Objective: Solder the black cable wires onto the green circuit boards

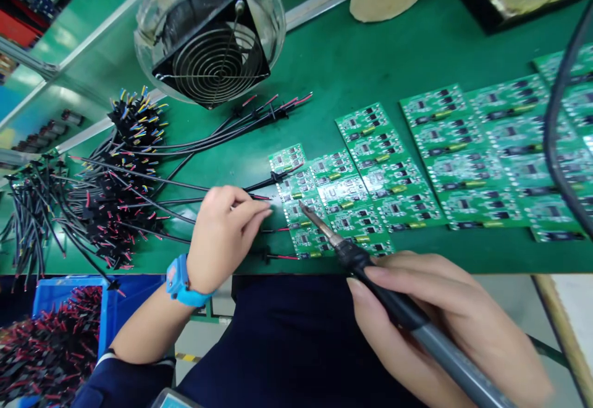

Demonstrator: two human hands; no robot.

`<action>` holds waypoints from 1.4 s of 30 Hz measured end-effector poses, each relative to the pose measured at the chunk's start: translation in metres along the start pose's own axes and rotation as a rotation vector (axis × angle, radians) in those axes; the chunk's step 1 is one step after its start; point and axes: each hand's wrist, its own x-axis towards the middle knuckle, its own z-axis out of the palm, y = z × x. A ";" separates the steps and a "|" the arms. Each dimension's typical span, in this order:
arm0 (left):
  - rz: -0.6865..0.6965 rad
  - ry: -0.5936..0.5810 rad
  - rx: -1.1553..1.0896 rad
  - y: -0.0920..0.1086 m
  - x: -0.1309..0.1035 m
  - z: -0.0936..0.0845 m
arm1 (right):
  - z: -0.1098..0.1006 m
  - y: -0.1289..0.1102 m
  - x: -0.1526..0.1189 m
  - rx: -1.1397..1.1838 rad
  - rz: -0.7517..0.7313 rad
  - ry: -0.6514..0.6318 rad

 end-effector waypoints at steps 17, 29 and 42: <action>0.174 -0.074 -0.082 -0.020 0.016 0.011 | 0.023 -0.025 0.027 -0.132 -0.140 0.004; 0.072 -0.016 -0.198 -0.014 0.017 0.016 | 0.028 -0.024 0.035 -0.214 -0.222 -0.028; 0.038 -0.030 -0.196 -0.015 0.017 0.019 | 0.027 -0.021 0.025 -0.137 -0.075 -0.042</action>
